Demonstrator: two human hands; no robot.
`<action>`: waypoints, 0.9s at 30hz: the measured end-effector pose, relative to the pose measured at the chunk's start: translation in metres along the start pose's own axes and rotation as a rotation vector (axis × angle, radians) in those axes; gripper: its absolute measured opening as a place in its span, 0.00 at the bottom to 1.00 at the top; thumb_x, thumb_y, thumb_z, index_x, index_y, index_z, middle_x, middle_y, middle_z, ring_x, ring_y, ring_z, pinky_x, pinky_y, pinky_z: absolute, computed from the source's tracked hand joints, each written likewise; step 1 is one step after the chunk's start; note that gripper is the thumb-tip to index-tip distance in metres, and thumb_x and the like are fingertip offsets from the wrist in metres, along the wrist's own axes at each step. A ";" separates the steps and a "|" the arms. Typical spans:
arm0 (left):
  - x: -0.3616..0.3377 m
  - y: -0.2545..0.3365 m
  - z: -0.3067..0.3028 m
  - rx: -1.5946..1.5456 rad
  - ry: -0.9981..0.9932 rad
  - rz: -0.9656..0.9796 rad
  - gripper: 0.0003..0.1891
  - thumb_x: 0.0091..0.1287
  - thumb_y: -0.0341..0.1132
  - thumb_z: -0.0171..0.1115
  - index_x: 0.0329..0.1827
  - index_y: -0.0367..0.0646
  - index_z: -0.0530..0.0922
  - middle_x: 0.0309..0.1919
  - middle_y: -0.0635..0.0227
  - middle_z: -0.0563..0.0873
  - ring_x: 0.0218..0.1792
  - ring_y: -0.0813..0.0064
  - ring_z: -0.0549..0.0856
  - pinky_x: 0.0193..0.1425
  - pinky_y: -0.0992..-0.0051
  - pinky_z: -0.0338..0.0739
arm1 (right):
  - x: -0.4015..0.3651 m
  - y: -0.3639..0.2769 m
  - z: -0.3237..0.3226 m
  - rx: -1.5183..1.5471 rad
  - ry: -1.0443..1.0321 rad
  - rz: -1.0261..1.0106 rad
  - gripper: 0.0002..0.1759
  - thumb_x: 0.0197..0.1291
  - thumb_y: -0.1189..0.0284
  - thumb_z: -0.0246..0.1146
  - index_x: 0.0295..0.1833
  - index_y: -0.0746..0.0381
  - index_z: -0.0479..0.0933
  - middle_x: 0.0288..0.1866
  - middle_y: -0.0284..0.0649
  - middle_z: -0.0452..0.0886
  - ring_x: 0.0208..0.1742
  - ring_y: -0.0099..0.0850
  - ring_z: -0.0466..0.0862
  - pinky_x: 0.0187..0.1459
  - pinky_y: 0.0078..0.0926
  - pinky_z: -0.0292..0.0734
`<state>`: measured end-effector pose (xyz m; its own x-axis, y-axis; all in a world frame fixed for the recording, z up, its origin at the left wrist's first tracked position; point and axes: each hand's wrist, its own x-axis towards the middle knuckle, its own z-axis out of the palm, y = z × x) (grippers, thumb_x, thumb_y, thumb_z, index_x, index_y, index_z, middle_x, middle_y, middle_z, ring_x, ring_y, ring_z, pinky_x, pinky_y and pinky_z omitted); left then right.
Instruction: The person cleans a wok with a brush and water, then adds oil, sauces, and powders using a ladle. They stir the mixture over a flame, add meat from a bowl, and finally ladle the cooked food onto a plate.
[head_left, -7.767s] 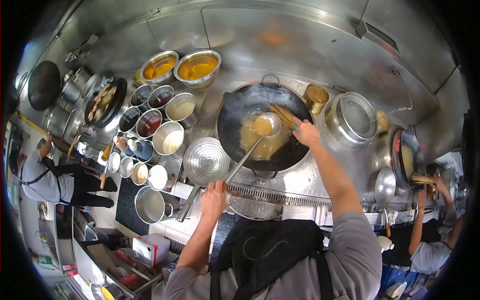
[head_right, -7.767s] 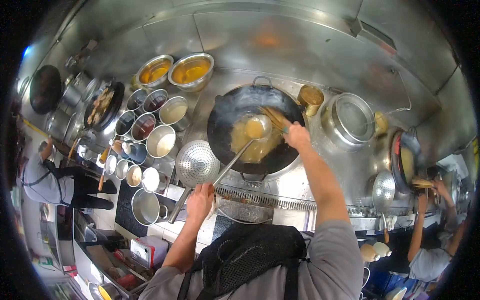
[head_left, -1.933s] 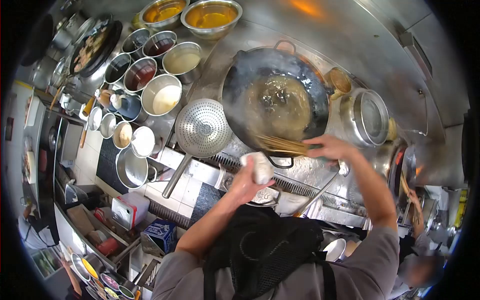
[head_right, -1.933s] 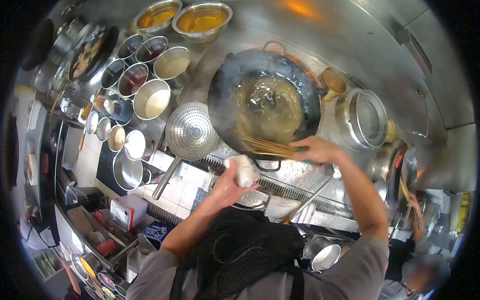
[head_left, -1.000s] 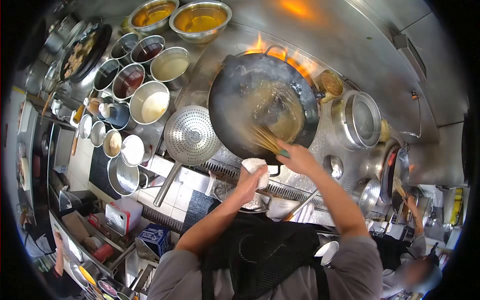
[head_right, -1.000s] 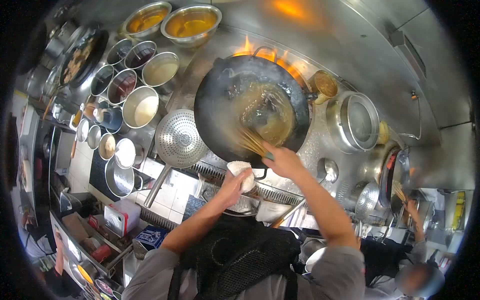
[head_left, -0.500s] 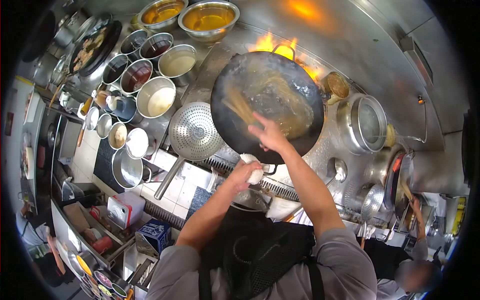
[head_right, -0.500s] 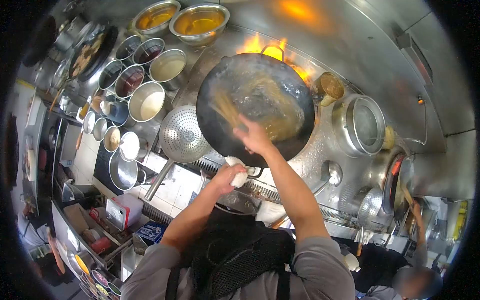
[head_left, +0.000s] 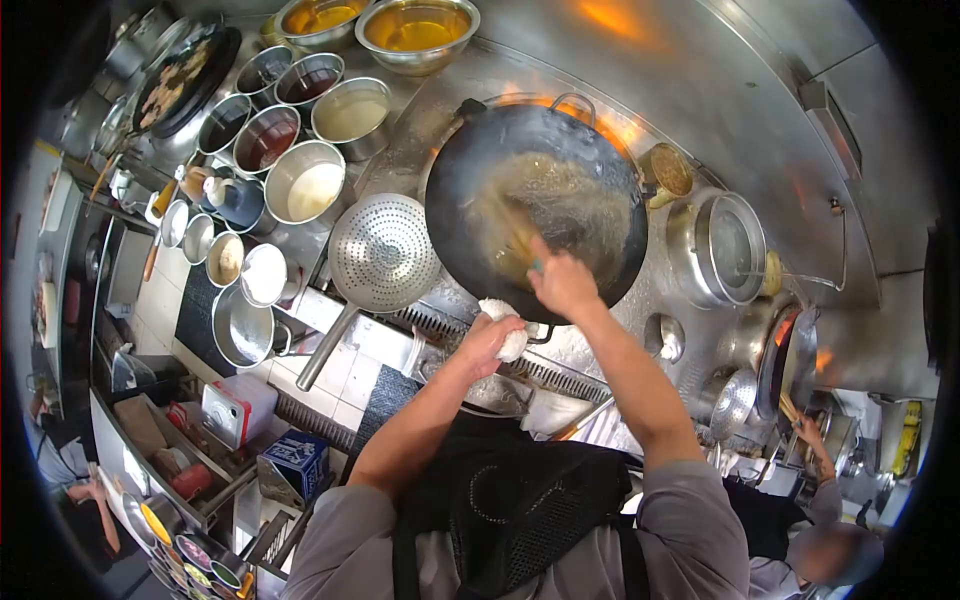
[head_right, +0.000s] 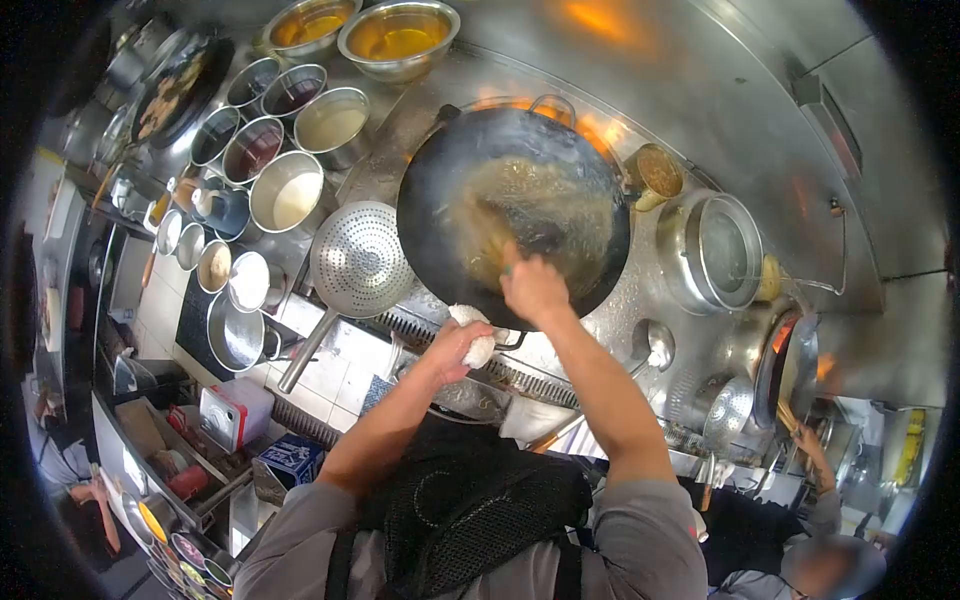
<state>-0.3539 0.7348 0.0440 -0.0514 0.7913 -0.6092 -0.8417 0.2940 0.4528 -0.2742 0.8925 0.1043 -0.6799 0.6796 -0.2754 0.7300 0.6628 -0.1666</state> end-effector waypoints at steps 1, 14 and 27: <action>-0.004 0.004 0.003 -0.001 0.019 0.018 0.07 0.62 0.27 0.62 0.42 0.40 0.79 0.33 0.67 0.83 0.30 0.71 0.84 0.32 0.69 0.78 | -0.020 -0.008 -0.006 0.017 -0.050 0.004 0.34 0.63 0.59 0.62 0.73 0.53 0.61 0.45 0.65 0.80 0.44 0.62 0.84 0.47 0.54 0.80; 0.002 0.013 -0.017 0.036 -0.095 -0.102 0.11 0.61 0.27 0.62 0.46 0.37 0.78 0.36 0.63 0.83 0.37 0.68 0.85 0.39 0.68 0.81 | 0.077 -0.021 0.000 1.004 0.041 0.312 0.38 0.65 0.59 0.64 0.77 0.54 0.60 0.27 0.44 0.81 0.19 0.31 0.81 0.21 0.31 0.77; -0.017 0.011 -0.009 -0.137 -0.065 -0.037 0.15 0.70 0.29 0.59 0.59 0.36 0.72 0.52 0.60 0.83 0.54 0.64 0.83 0.60 0.64 0.77 | 0.015 0.073 -0.058 0.045 -0.133 0.050 0.31 0.61 0.58 0.64 0.70 0.52 0.70 0.51 0.55 0.84 0.52 0.53 0.84 0.55 0.47 0.79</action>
<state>-0.3673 0.7199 0.0542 0.0120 0.8159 -0.5781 -0.9082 0.2508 0.3351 -0.2350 0.9689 0.1432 -0.6295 0.6619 -0.4069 0.7672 0.6122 -0.1913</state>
